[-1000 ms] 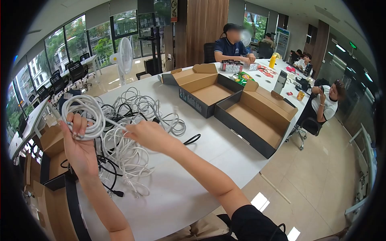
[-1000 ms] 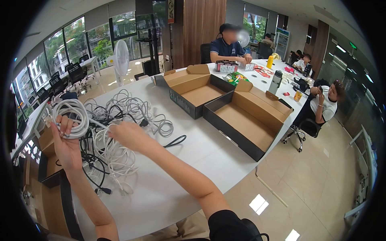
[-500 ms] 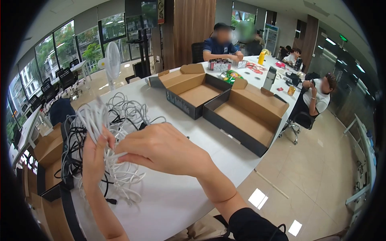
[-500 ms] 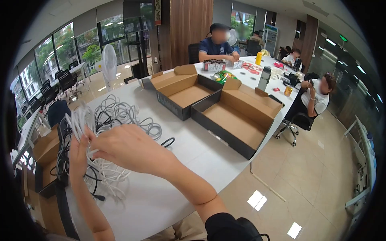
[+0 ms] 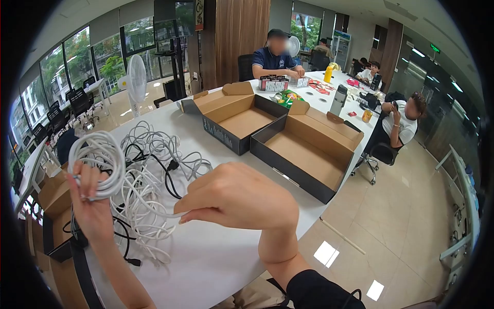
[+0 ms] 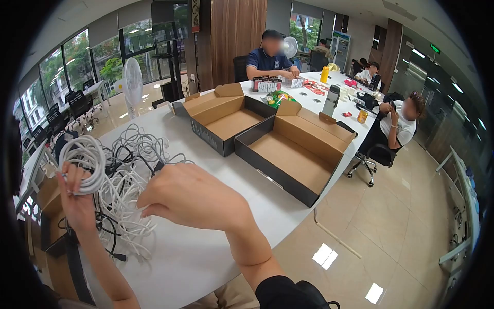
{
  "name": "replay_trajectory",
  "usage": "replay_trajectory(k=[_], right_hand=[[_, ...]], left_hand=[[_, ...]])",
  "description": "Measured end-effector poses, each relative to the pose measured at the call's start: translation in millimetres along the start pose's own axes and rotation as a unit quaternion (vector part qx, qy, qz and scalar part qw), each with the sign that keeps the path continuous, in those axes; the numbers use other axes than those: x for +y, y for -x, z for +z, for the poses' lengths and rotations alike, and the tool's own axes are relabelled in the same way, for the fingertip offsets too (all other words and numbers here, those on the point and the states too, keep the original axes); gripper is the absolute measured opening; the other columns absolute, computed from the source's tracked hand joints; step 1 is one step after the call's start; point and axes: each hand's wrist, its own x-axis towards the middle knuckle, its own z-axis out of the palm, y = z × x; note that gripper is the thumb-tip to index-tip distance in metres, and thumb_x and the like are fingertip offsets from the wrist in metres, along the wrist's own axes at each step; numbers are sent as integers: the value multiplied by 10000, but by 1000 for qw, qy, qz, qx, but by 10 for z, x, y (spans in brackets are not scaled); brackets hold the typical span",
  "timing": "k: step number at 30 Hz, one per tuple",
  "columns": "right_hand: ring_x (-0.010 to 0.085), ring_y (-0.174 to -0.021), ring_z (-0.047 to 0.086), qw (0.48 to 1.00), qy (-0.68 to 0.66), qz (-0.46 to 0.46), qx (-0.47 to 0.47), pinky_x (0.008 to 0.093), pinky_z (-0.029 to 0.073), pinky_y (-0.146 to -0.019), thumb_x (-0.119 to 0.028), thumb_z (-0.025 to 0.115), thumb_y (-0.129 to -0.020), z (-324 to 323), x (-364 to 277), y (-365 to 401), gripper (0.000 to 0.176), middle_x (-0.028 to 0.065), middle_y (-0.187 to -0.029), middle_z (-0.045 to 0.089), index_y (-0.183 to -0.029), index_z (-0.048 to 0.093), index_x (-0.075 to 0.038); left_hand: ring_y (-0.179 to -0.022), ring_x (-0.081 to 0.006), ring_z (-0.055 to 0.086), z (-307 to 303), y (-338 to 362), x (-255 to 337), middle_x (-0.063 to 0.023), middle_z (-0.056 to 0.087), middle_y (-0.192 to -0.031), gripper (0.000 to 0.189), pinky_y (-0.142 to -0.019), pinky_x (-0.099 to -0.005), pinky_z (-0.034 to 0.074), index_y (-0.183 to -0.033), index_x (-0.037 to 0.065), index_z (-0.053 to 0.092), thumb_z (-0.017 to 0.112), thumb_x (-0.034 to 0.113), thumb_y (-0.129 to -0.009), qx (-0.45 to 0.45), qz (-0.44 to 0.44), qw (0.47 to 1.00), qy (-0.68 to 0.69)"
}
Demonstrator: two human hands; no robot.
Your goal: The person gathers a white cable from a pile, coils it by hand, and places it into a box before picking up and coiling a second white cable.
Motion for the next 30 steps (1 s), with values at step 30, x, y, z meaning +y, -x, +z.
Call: replay_trajectory(k=[30], right_hand=[[129, -657, 551, 978, -31, -72, 194, 237, 428, -594, -60, 756, -572, -105, 340, -242, 181, 17, -713, 629, -722, 658, -38]], left_hand=[[-547, -141, 476, 253, 348, -358, -58, 489, -641, 174, -516, -272, 384, -894, -7, 488, 545, 150, -844, -340, -154, 835, -406]])
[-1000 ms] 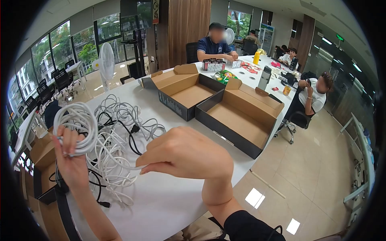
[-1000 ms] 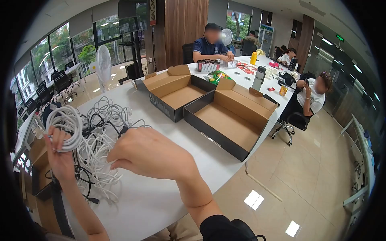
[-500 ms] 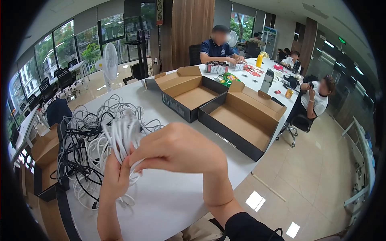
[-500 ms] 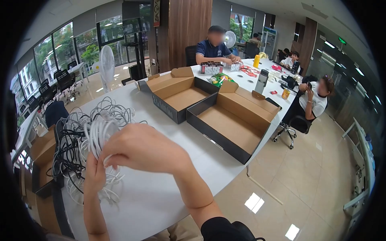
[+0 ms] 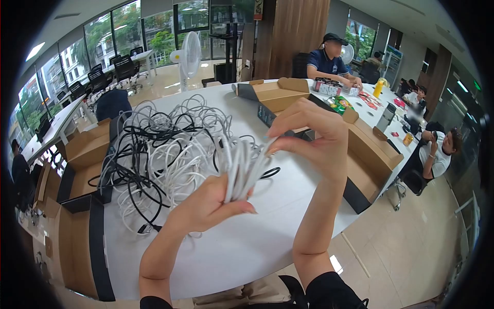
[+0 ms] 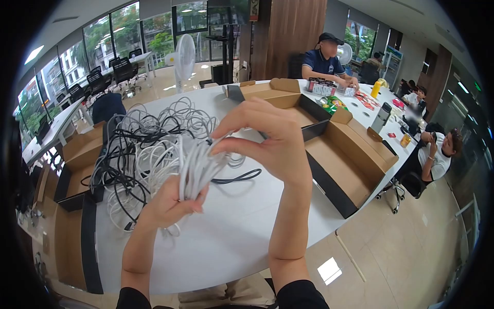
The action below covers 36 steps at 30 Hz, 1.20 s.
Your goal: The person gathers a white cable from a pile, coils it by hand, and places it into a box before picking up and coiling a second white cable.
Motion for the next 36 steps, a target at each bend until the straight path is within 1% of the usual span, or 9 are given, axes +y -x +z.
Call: replay_trajectory(k=[3, 12, 14, 17, 21, 22, 29, 32, 36], right_hand=[[119, -670, 556, 999, -39, -25, 3, 224, 430, -602, -26, 738, -596, 66, 102, -9, 158, 34, -724, 634, -731, 657, -15], [164, -699, 583, 940, -308, 137, -62, 231, 448, -600, 45, 643, -705, 169, 337, 90, 53, 138, -781, 627, -756, 635, 57], [155, -726, 591, 929, -313, 179, -83, 236, 460, -628, 45, 614, -747, 244, 426, 114, 28, 131, -796, 625, -764, 630, 60], [145, -755, 595, 907, -406, 96, -62, 244, 467, -654, 40, 611, -759, 393, 360, 57, 50, 123, -800, 622, -805, 622, 56], [152, -750, 583, 874, -444, 187, 64, 254, 460, -699, -222, 539, -873, 541, 82, -43, 268, 109, -822, 611, -890, 610, 37], [179, -825, 570, 888, -438, 131, 48, 285, 448, -756, -351, 497, -881, 569, 67, -49, 405, 136, -889, 595, -842, 625, 31], [255, -966, 536, 849, -516, 101, -60, 355, 409, -852, -331, 609, -803, 479, 28, -22, 347, 189, -1020, 565, -764, 651, 11], [241, -921, 575, 911, -399, 51, -87, 327, 447, -802, -192, 656, -766, 301, -20, -20, 199, 175, -972, 600, -774, 656, 7], [134, -750, 618, 963, -190, 145, -121, 224, 490, -643, 3, 650, -731, -41, -114, 37, 77, 87, -853, 642, -808, 656, 0]], left_hand=[[-560, -148, 488, 28, 18, 66, -55, 509, -666, 163, -529, -274, 388, -868, 5, 501, 564, 150, -831, 4, -4, 998, 62], [-472, -128, 450, -143, 255, 279, -56, 504, -580, 176, -507, -245, 367, -782, -19, 526, 606, 133, -743, 124, -39, 985, 116], [-422, -120, 414, -136, 364, 331, -54, 488, -546, 207, -486, -251, 344, -721, -15, 520, 632, 159, -723, 173, -2, 958, 227], [-374, -109, 367, -212, 362, 256, -46, 460, -500, 270, -457, -258, 300, -678, -12, 502, 660, 205, -711, 183, 97, 936, 286], [-366, -107, 334, -279, 353, 238, -29, 430, -467, 345, -442, -266, 256, -674, -4, 479, 672, 279, -721, 173, 78, 948, 256], [-367, -102, 333, -256, 337, 245, -29, 431, -473, 345, -433, -260, 257, -681, -8, 478, 675, 273, -720, 180, 75, 946, 259], [-391, -65, 345, -204, 340, 219, -39, 446, -524, 334, -374, -200, 242, -712, -44, 466, 675, 216, -728, 141, 54, 934, 323], [-412, -61, 361, -262, 343, 200, -31, 445, -538, 320, -380, -195, 254, -754, -51, 478, 652, 217, -745, 102, 26, 945, 310], [-447, -53, 364, -264, 245, 215, 0, 430, -553, 287, -409, -193, 274, -839, -40, 496, 586, 230, -799, 83, -70, 983, 150]])
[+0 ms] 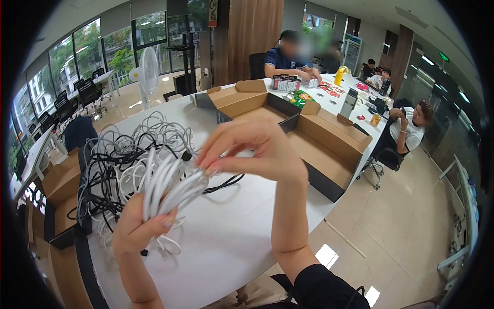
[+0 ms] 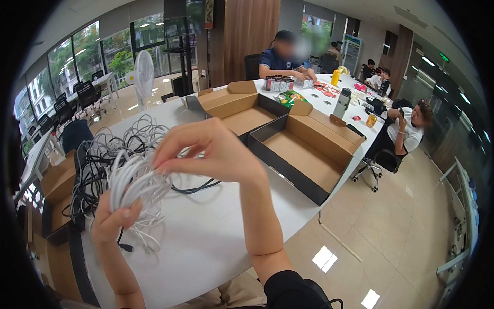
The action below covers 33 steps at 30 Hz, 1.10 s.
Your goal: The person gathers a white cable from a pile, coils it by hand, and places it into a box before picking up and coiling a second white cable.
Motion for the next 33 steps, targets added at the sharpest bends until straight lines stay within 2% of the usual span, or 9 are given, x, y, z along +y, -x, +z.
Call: replay_trajectory(k=[3, 11, 15, 21, 24, 26, 29, 31, 33], right_hand=[[116, -753, 608, 993, 53, 95, 34, 227, 489, -650, -5, 654, -731, -4, 35, 1, 99, 65, -849, 642, -829, 657, -16], [109, -691, 594, 989, 145, 28, 21, 233, 458, -633, -23, 634, -740, -113, 258, -1, 138, 21, -803, 655, -871, 672, -49], [93, -704, 582, 996, 81, -35, 5, 227, 457, -632, -3, 648, -730, -107, 345, -19, 129, 30, -782, 649, -853, 671, -29], [106, -726, 558, 978, -173, 91, -68, 218, 462, -633, 63, 661, -701, 91, 375, -123, 110, 82, -844, 586, -794, 612, 29], [84, -819, 520, 978, -196, 36, -57, 202, 448, -612, -71, 747, -654, 234, 556, -233, 342, 72, -956, 533, -925, 547, -15], [91, -901, 504, 971, -225, 32, -69, 206, 444, -648, -215, 791, -607, 329, 684, -294, 601, 62, -1054, 492, -1095, 490, -36], [113, -919, 511, 945, -319, 55, -41, 237, 442, -739, -255, 766, -627, 497, 645, -347, 686, 50, -1042, 494, -1189, 454, -13], [142, -1009, 502, 951, -301, 45, -55, 273, 409, -856, -246, 746, -634, 532, 713, -382, 790, 74, -1151, 485, -1279, 372, 12], [151, -1063, 487, 947, -314, 37, -51, 286, 395, -892, -224, 745, -628, 584, 714, -377, 806, 97, -1216, 466, -1288, 355, 27]], left_hand=[[-466, -41, 349, 52, -116, -57, 21, 414, -559, 232, -428, -193, 279, -900, -23, 496, 514, 203, -851, -3, -40, 999, 36], [-450, -32, 322, 5, -201, -105, 28, 396, -548, 207, -411, -189, 262, -889, -14, 482, 499, 191, -864, -14, -106, 994, -9], [-430, -32, 319, -77, -178, -167, 23, 399, -531, 274, -399, -187, 251, -825, -13, 477, 512, 258, -851, -90, -66, 990, 83], [-383, -23, 301, -170, -98, -200, 29, 394, -474, 392, -377, -196, 237, -735, -12, 478, 528, 365, -829, -72, 77, 974, 200], [-376, -29, 336, -288, -37, -343, 26, 412, -462, 466, -406, -187, 263, -792, -21, 487, 566, 438, -799, -79, 106, 955, 267], [-369, -30, 339, -329, 51, -412, 23, 405, -439, 504, -448, -191, 299, -828, -23, 490, 577, 471, -782, 20, 109, 967, 229], [-343, -22, 293, -430, 121, -508, 88, 340, -404, 465, -523, -206, 301, -898, 64, 514, 460, 522, -840, -17, 149, 956, 252], [-331, -20, 267, -357, -104, -310, 126, 311, -409, 425, -534, -212, 278, -893, 119, 517, 380, 521, -879, -191, 174, 904, 341], [-319, -26, 225, -339, -141, -245, 158, 266, -412, 399, -535, -206, 245, -850, 169, 497, 286, 502, -913, -204, 171, 901, 344]])
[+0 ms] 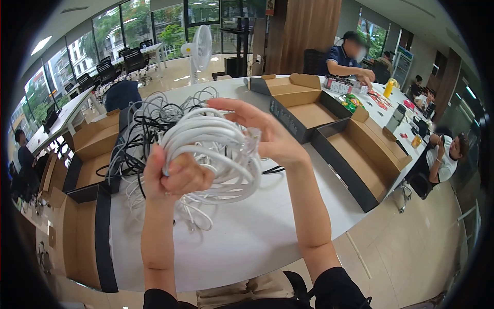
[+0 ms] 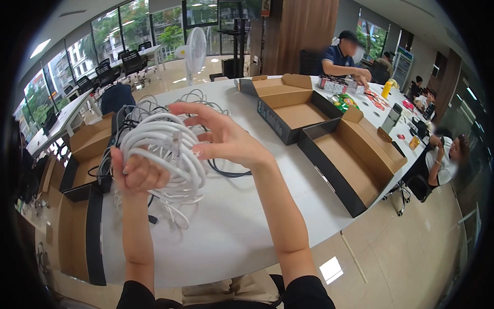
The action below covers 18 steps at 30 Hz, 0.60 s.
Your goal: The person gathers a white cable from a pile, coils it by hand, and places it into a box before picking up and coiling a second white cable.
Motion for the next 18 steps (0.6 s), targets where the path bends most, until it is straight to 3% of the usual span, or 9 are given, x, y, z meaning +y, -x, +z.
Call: replay_trajectory(k=[4, 5, 7, 11, 14, 15, 18], right_hand=[[160, -918, 588, 995, -33, 90, 13, 273, 462, -793, -194, 750, -639, 28, -157, 95, 686, 114, -996, 605, -1205, 454, 59], [151, -901, 597, 996, -38, 56, -51, 257, 463, -803, -82, 639, -766, -59, -106, 104, 477, 116, -1012, 613, -1179, 457, 72], [138, -858, 606, 997, -11, 69, -35, 243, 473, -769, -77, 644, -758, -130, -116, 133, 439, 110, -977, 625, -1139, 487, 73], [132, -748, 624, 996, 33, 77, 13, 232, 493, -673, -69, 635, -759, -129, -119, 113, 300, 116, -859, 646, -1017, 560, 64], [140, -704, 627, 994, 79, 56, 42, 245, 501, -647, -61, 617, -775, -106, -171, 123, 236, 117, -800, 648, -972, 576, 62], [138, -705, 627, 992, 98, 53, 53, 245, 501, -648, -53, 617, -773, -112, -181, 130, 235, 114, -801, 648, -975, 576, 60], [115, -698, 615, 979, 173, 58, 89, 231, 491, -644, -31, 621, -769, -48, -244, 126, 227, 92, -791, 647, -976, 577, 51]], left_hand=[[-323, -20, 210, 28, 6, -5, 152, 259, -411, 385, -543, -209, 257, -785, 158, 452, 315, 495, -911, 29, -23, 999, 20], [-323, -18, 213, 8, -2, -20, 151, 261, -411, 386, -539, -209, 258, -779, 155, 445, 320, 497, -909, 29, -25, 999, 23], [-326, -18, 218, 17, -26, -40, 138, 254, -410, 375, -518, -200, 257, -766, 137, 431, 346, 472, -909, 42, -25, 998, 42], [-331, -35, 219, 82, -108, -30, 105, 239, -408, 331, -505, -190, 272, -754, 103, 427, 371, 389, -910, 160, -25, 987, 18], [-337, -36, 229, 130, -165, -40, 93, 242, -408, 353, -499, -193, 282, -766, 75, 436, 360, 386, -913, 239, -36, 967, -81], [-369, -50, 295, 89, -163, -44, 65, 302, -454, 309, -506, -211, 327, -828, 43, 462, 407, 335, -912, 233, -24, 969, -80], [-418, -61, 361, 157, -252, -135, 38, 371, -524, 222, -509, -219, 377, -957, 29, 465, 469, 244, -904, 395, 16, 900, -184]])
